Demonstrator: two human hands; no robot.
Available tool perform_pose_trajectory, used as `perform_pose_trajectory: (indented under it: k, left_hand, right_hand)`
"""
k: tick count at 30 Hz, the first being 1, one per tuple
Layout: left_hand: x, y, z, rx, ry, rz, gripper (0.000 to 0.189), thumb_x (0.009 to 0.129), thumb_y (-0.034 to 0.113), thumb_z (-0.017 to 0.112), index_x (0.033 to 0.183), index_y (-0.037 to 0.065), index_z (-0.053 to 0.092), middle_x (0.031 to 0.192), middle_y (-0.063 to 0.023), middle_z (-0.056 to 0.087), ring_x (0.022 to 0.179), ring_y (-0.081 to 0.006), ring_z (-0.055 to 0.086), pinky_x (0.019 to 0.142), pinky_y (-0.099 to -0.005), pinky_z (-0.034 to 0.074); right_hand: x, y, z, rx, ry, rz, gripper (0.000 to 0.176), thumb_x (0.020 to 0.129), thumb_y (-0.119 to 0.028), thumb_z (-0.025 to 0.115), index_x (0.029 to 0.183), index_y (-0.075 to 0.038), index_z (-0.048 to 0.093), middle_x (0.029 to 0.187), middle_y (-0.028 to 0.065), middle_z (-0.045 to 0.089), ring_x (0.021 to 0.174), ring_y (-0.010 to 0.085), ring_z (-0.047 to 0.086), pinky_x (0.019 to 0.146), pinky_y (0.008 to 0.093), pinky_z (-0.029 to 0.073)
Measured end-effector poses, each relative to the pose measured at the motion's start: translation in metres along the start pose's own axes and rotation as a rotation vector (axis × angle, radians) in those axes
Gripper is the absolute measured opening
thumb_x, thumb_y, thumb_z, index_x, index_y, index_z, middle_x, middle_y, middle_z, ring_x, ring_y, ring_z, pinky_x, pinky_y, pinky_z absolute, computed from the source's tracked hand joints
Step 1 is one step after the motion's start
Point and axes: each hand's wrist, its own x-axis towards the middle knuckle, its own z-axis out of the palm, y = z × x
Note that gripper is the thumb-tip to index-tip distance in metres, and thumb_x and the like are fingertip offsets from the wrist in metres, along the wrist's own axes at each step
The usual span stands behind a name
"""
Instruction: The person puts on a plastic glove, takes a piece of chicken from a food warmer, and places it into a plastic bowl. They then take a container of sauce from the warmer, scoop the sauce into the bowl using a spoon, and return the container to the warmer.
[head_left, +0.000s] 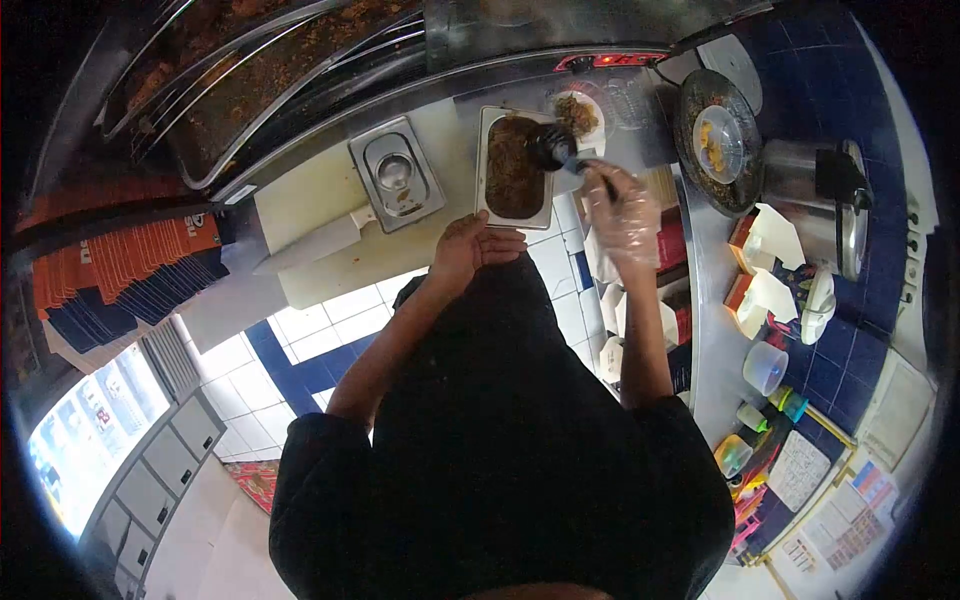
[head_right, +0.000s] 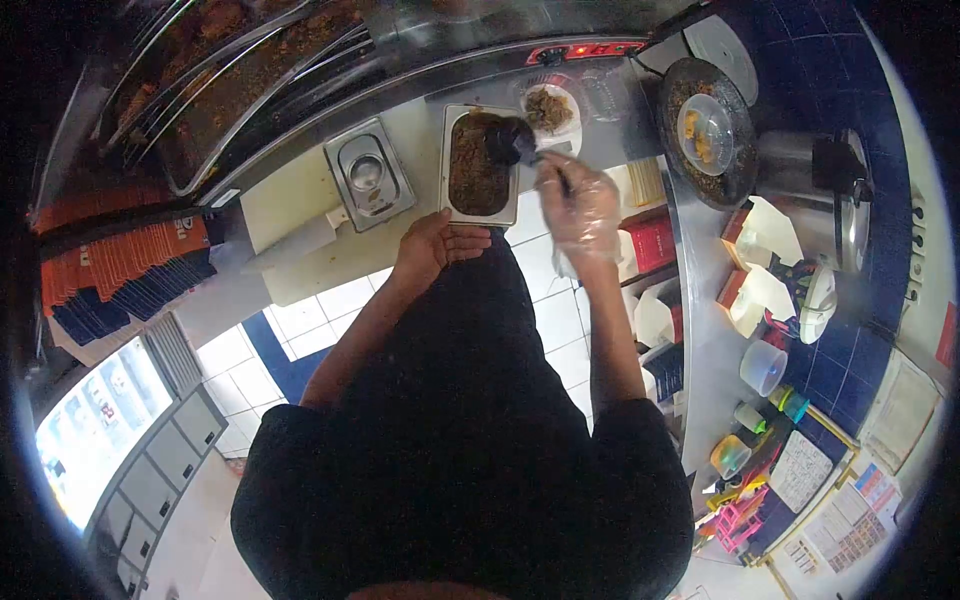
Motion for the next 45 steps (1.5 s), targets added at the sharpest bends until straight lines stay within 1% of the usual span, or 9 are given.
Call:
perform_pose_trajectory:
  k: [2,5,9,15,18,21,27,33,45]
  left_hand:
    - [0.001,0.000,0.000,0.010,0.004,-0.003,0.051,0.104,0.036,0.037,0.118,-0.011,0.050,0.108,-0.0271,0.065,0.099,-0.0354,0.068,0.087,-0.0448,0.056]
    - [0.001,0.001,0.002,0.017,0.038,-0.037,0.051,0.104,0.036,0.037,0.118,-0.011,0.050,0.108,-0.0272,0.065,0.098,-0.0356,0.068,0.087,-0.0455,0.056]
    - [-0.001,0.003,0.005,-0.051,0.056,-0.024,0.042,0.103,0.034,0.042,0.108,-0.008,0.049,0.102,-0.0276,0.065,0.093,-0.0356,0.068,0.083,-0.0454,0.057]
    - [-0.001,0.004,0.007,-0.073,0.087,-0.025,0.036,0.101,0.029,0.048,0.110,-0.005,0.042,0.104,-0.0283,0.064,0.094,-0.0375,0.067,0.084,-0.0489,0.057]
    - [-0.002,0.005,0.007,-0.064,0.101,-0.033,0.037,0.101,0.030,0.047,0.109,-0.005,0.043,0.104,-0.0281,0.064,0.094,-0.0377,0.068,0.084,-0.0482,0.057]
    - [0.000,0.003,0.005,-0.046,0.036,-0.022,0.039,0.102,0.032,0.044,0.110,-0.007,0.045,0.105,-0.0288,0.064,0.095,-0.0381,0.068,0.084,-0.0466,0.057]
    - [0.002,0.001,0.000,0.010,-0.012,0.004,0.046,0.104,0.035,0.038,0.112,-0.010,0.047,0.108,-0.0298,0.064,0.099,-0.0382,0.067,0.085,-0.0439,0.057]
    - [0.001,0.003,0.002,0.017,0.016,-0.009,0.048,0.104,0.034,0.037,0.113,-0.011,0.049,0.107,-0.0292,0.065,0.098,-0.0364,0.068,0.084,-0.0430,0.058]
    - [0.002,0.000,-0.003,0.026,-0.010,-0.006,0.050,0.104,0.037,0.037,0.116,-0.010,0.051,0.108,-0.0271,0.065,0.098,-0.0345,0.068,0.085,-0.0421,0.057]
  right_hand:
    - [-0.007,0.000,0.014,-0.157,-0.013,-0.148,0.019,0.087,-0.014,0.063,0.101,-0.004,0.070,0.089,0.0188,0.071,0.077,0.0335,0.070,0.071,0.0392,0.055]
    - [-0.014,-0.010,0.040,-0.318,-0.103,-0.112,0.020,0.087,-0.019,0.063,0.099,-0.004,0.068,0.084,0.0197,0.068,0.077,0.0378,0.066,0.071,0.0448,0.053]
    - [-0.016,0.000,0.071,-0.399,-0.179,-0.183,0.015,0.086,-0.020,0.061,0.092,-0.006,0.059,0.076,0.0176,0.063,0.072,0.0388,0.063,0.066,0.0482,0.051]
    - [-0.014,0.014,0.093,-0.644,-0.347,-0.088,0.016,0.084,-0.020,0.062,0.092,-0.006,0.063,0.077,0.0182,0.064,0.075,0.0390,0.064,0.068,0.0467,0.053]
    - [-0.015,0.016,0.086,-0.445,-0.309,-0.252,0.017,0.085,-0.020,0.062,0.092,-0.006,0.068,0.081,0.0188,0.067,0.076,0.0378,0.066,0.069,0.0454,0.054]
    - [-0.012,0.023,0.082,-0.254,-0.263,-0.119,0.019,0.085,-0.021,0.064,0.093,-0.004,0.070,0.087,0.0202,0.069,0.076,0.0374,0.067,0.069,0.0428,0.054]
    - [-0.010,0.033,0.059,0.081,-0.290,0.171,0.020,0.087,-0.020,0.063,0.097,-0.004,0.070,0.087,0.0160,0.070,0.077,0.0298,0.069,0.069,0.0382,0.054]
    - [-0.021,0.042,0.051,0.164,-0.245,0.310,0.024,0.094,-0.019,0.062,0.106,0.001,0.069,0.078,0.0076,0.071,0.066,0.0099,0.060,0.060,0.0264,0.048]
    - [-0.022,0.035,0.029,0.238,-0.118,0.459,0.026,0.095,-0.024,0.061,0.096,-0.001,0.072,0.072,0.0009,0.066,0.060,0.0063,0.051,0.056,0.0252,0.043]
